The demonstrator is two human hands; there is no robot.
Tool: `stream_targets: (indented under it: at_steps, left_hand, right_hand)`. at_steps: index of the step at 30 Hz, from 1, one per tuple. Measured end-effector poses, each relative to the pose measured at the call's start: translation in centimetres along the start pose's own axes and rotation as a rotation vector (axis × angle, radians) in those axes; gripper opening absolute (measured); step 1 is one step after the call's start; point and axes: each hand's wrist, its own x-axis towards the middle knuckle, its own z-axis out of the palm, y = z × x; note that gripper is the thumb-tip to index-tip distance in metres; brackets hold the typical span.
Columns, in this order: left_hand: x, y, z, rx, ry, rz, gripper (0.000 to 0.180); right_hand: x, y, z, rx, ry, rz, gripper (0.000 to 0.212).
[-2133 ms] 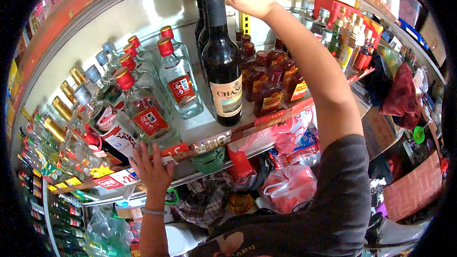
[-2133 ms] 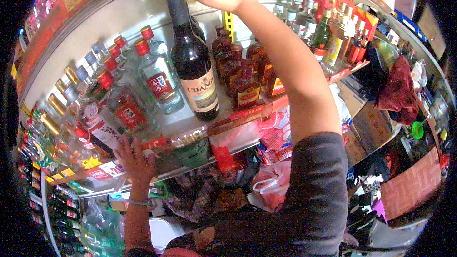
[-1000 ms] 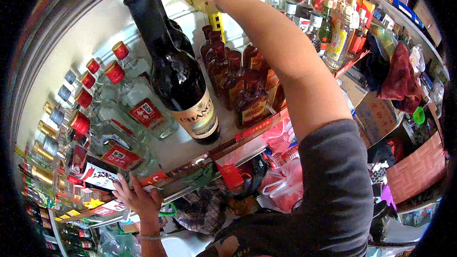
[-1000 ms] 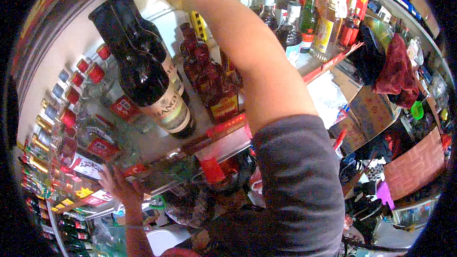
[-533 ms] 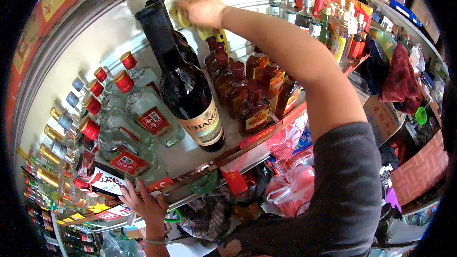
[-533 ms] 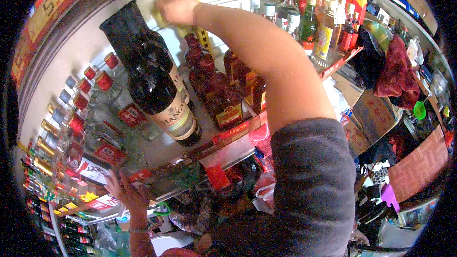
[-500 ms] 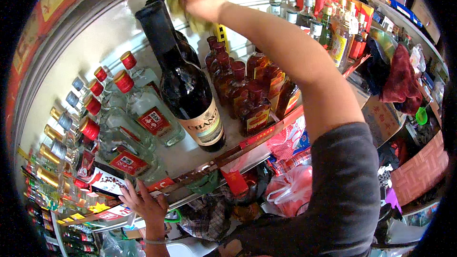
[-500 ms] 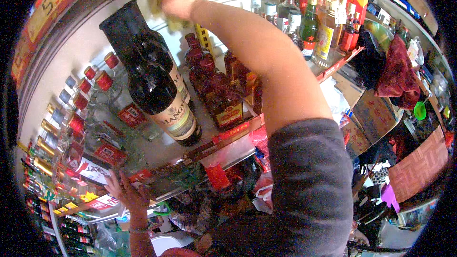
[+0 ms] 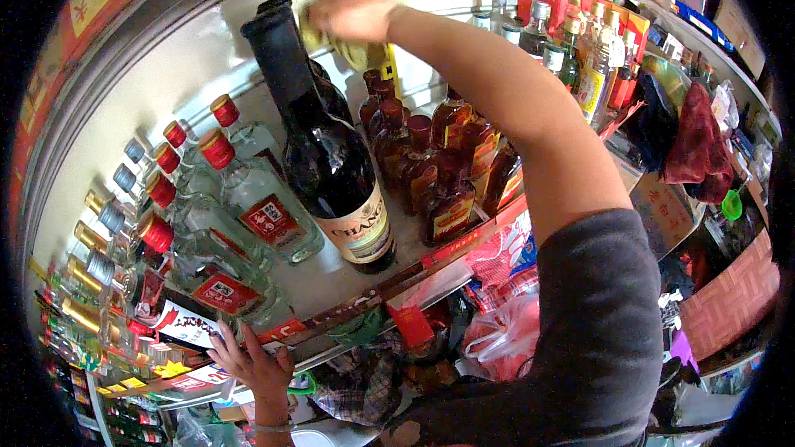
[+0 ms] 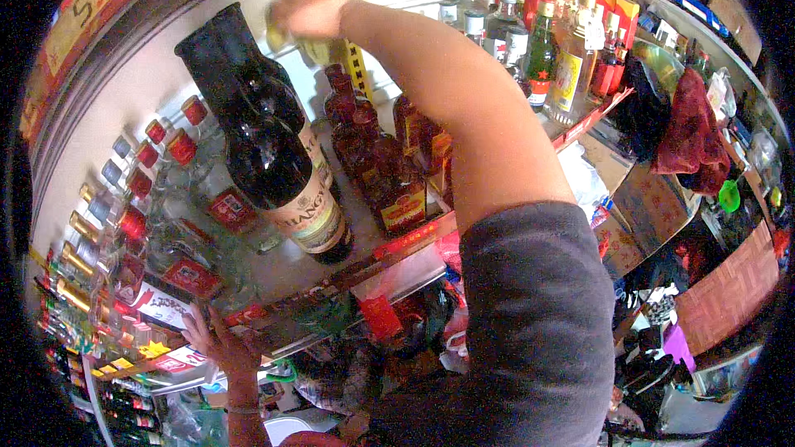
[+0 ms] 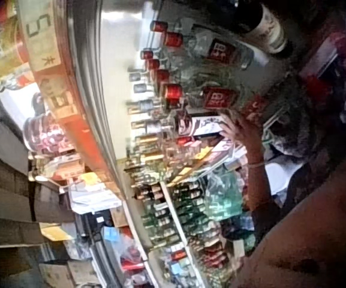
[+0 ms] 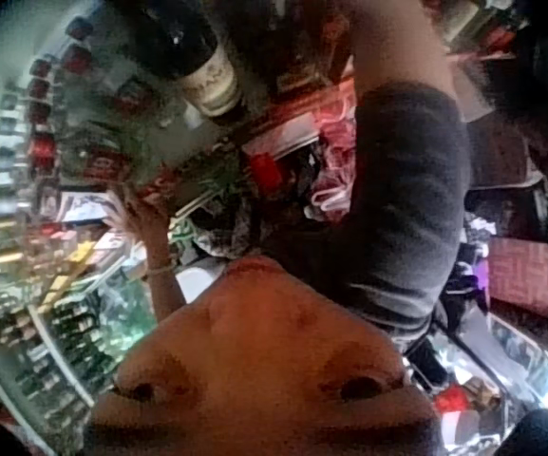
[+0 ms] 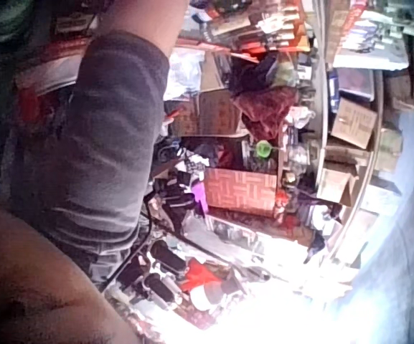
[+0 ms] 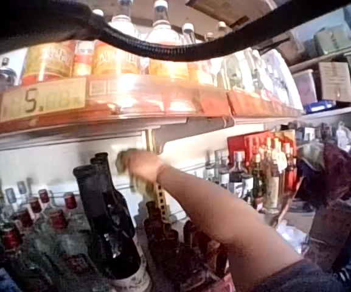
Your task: The person wipes the top edges of shelves using a yellow cloth, moving bottles aside and returning them.
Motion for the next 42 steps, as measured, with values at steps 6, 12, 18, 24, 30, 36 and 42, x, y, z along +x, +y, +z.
stream_targets:
  at_steps: [6, 12, 18, 24, 30, 36, 42]
  left_hand:
    - [-0.3, 0.2, 0.3, -0.035, 0.036, 0.03, 0.063]
    - [-0.5, -0.1, 0.0, -0.02, -0.024, -0.004, 0.064]
    - [-0.7, -0.3, 0.0, -0.028, -0.039, -0.017, 0.065]
    - [-0.6, -0.1, 0.1, -0.053, -0.056, -0.063, 0.065]
    - [-0.3, 0.1, -0.1, -0.062, -0.061, -0.041, 0.066]
    - [-0.4, 0.0, 0.0, -0.069, -0.023, -0.025, 0.065]
    - [-0.1, -0.3, -0.3, -0.124, -0.107, -0.073, 0.068]
  right_hand:
    - [2.3, -0.1, -0.6, -0.152, 0.091, 0.488, 0.036]
    - [-1.6, -4.1, 1.1, -0.551, 0.016, 0.057, 0.046]
    - [1.4, -0.6, -2.0, 0.01, -0.001, 0.592, 0.036]
    - [4.3, -2.4, -0.8, 0.02, 0.127, 0.627, 0.038]
    - [5.6, -1.0, 0.6, 0.038, 0.385, 0.074, 0.042]
    - [6.2, -2.6, 3.5, 0.248, 0.295, -0.137, 0.048]
    - [5.8, -4.1, 1.1, 0.2, 0.163, -0.46, 0.044]
